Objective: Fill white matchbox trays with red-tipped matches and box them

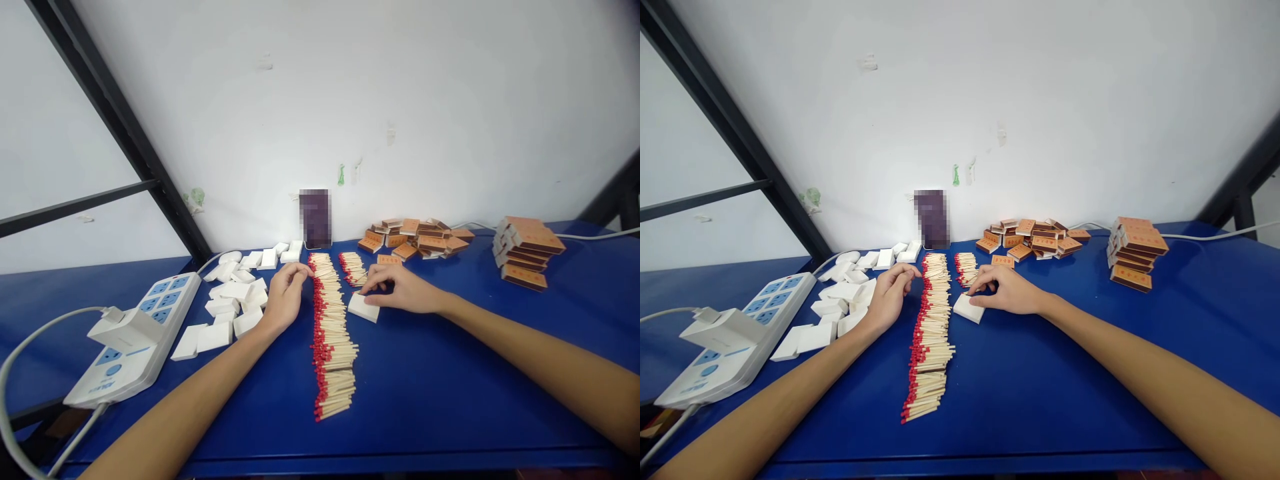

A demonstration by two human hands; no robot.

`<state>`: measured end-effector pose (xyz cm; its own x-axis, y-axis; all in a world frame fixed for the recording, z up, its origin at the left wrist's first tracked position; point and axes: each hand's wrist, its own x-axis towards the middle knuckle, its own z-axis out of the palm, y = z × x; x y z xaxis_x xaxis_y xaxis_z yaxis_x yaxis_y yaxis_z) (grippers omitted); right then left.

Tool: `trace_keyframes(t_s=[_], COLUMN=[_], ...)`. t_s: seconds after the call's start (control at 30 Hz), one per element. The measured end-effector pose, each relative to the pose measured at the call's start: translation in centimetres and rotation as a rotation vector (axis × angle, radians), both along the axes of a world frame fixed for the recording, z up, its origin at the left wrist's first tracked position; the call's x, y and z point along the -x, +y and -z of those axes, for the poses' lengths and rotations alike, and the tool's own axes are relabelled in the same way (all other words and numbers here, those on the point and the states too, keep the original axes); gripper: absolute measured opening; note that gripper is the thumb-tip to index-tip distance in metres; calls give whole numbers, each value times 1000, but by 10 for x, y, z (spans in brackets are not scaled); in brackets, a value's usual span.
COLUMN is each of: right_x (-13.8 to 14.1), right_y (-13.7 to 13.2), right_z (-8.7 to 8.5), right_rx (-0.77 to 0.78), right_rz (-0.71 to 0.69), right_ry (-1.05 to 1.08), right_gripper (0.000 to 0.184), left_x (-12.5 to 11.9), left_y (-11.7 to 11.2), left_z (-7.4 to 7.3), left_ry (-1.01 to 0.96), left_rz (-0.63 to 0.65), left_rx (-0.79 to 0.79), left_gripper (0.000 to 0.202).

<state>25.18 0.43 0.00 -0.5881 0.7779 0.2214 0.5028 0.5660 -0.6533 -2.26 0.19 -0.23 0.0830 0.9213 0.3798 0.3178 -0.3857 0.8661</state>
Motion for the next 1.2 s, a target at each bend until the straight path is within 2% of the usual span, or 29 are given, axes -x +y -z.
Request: trace_keyframes(t_s=[0.17, 0.6, 0.67, 0.77, 0.87, 1.2], right_x=[-2, -1, -2, -1, 0, 3], right_y=[0, -2, 1, 6, 9, 5], right_z=[-6, -8, -4, 3, 8, 4], right_rx=[124, 128, 93, -48, -161, -112], right_rz=[-121, -93, -29, 99, 138, 109], right_ry=[-16, 36, 66, 79, 34, -47], right_gripper=[32, 35, 37, 39, 36, 29], left_x=[1, 2, 2, 3, 4, 5], left_y=[2, 3, 3, 4, 6, 6], left_z=[2, 3, 3, 3, 5, 5], left_ry=[-2, 7, 7, 3, -21, -19], left_rz=[-3, -39, -48, -45, -43, -61], left_rx=[13, -5, -12, -3, 18, 12], left_gripper=[24, 25, 25, 25, 25, 25])
